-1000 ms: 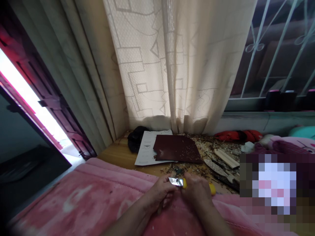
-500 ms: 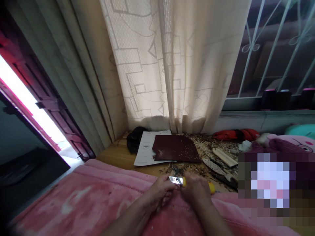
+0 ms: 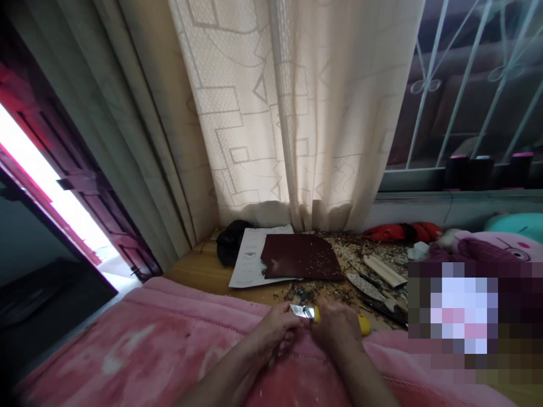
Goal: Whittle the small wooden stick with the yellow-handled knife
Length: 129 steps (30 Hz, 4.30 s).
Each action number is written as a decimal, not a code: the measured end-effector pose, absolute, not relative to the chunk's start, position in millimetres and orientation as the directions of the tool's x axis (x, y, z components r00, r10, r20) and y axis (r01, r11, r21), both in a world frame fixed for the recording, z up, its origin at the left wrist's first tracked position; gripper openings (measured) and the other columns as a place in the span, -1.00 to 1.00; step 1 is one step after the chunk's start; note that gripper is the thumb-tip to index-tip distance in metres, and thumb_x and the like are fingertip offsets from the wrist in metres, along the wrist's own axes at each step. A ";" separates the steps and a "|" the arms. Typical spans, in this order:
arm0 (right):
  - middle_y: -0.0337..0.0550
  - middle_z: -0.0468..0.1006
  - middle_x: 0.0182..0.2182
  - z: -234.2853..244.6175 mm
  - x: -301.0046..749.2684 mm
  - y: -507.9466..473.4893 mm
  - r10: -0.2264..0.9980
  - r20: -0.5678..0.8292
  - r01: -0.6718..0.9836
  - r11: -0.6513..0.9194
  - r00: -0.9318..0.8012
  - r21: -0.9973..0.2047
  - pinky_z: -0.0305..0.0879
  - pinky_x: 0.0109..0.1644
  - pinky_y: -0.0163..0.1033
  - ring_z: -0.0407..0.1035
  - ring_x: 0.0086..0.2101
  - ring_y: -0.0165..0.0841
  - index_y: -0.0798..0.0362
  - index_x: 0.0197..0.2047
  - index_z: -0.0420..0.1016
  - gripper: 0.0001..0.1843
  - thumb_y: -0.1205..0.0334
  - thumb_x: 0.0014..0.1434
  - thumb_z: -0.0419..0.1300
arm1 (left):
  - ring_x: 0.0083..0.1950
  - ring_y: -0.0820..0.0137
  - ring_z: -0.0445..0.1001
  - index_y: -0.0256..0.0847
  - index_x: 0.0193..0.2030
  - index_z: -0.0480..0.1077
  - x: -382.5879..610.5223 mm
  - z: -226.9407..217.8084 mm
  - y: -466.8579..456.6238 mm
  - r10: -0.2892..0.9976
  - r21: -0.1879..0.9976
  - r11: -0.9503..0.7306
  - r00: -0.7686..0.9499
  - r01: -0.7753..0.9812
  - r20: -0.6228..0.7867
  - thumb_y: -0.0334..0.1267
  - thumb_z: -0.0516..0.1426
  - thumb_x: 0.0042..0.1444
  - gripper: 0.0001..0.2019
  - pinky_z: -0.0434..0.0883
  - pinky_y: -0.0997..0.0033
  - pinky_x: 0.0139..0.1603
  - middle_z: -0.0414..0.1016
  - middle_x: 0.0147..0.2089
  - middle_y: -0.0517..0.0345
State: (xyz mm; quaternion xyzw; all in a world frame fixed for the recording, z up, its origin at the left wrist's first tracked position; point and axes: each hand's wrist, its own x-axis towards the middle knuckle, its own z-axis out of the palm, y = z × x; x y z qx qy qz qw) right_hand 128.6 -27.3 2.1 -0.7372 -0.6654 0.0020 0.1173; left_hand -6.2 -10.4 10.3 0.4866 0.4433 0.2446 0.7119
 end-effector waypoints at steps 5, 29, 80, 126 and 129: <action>-0.10 0.46 -0.47 2.0 143.8 -21.4 0.952 0.095 0.941 -0.268 0.291 -0.206 0.00 -0.41 -0.30 0.31 -0.41 -0.33 0.03 -0.46 0.36 -0.80 0.20 -0.06 -0.06 | -0.81 0.67 -0.13 -0.19 -0.52 0.08 -7.3 9.1 -14.4 0.791 0.905 0.419 0.461 0.072 -0.403 -0.35 0.05 -0.24 -0.85 -0.15 0.65 -0.82 -0.04 -0.78 0.46; -0.19 0.44 -0.55 -4.1 125.4 -28.7 0.970 0.237 0.978 0.004 0.046 -0.209 -0.15 -0.47 -0.32 0.28 -0.51 -0.40 0.03 -0.52 0.32 -0.90 0.30 -0.11 0.00 | -0.81 0.66 -0.03 -0.26 -0.59 0.20 1.4 9.5 -16.1 0.871 0.944 0.304 0.363 0.129 -0.330 -0.34 0.06 -0.22 -0.93 -0.07 0.65 -0.80 0.03 -0.80 0.41; -0.10 0.46 -0.47 6.5 144.7 -21.3 0.967 0.070 0.956 -0.231 0.246 -0.179 -0.01 -0.42 -0.28 0.31 -0.41 -0.29 0.02 -0.48 0.36 -0.78 0.18 -0.06 -0.08 | -0.72 0.66 -0.03 -0.24 -0.61 0.11 -5.3 14.0 -16.6 0.879 0.962 0.264 0.391 0.075 -0.272 -0.41 0.02 -0.26 -0.90 -0.09 0.63 -0.72 0.01 -0.74 0.39; -0.07 0.46 -0.42 3.8 134.1 -24.0 0.982 0.005 0.970 -0.186 0.189 -0.159 0.07 -0.38 -0.24 0.32 -0.38 -0.24 0.02 -0.40 0.37 -0.68 0.02 -0.06 -0.09 | -0.75 0.66 -0.04 -0.23 -0.58 0.13 -1.1 13.8 -16.1 0.871 0.946 0.300 0.371 0.119 -0.323 -0.38 0.04 -0.29 -0.90 -0.09 0.62 -0.74 0.03 -0.75 0.41; -0.08 0.46 -0.45 3.0 144.6 -21.2 0.959 0.007 0.946 -0.277 0.282 -0.171 0.07 -0.37 -0.23 0.31 -0.38 -0.25 0.01 -0.42 0.37 -0.70 0.09 -0.03 -0.12 | -0.71 0.66 -0.04 -0.23 -0.65 0.06 -2.4 11.6 -17.4 0.900 0.962 0.235 0.342 0.136 -0.269 -0.44 -0.01 -0.32 -0.89 -0.10 0.62 -0.72 0.00 -0.73 0.38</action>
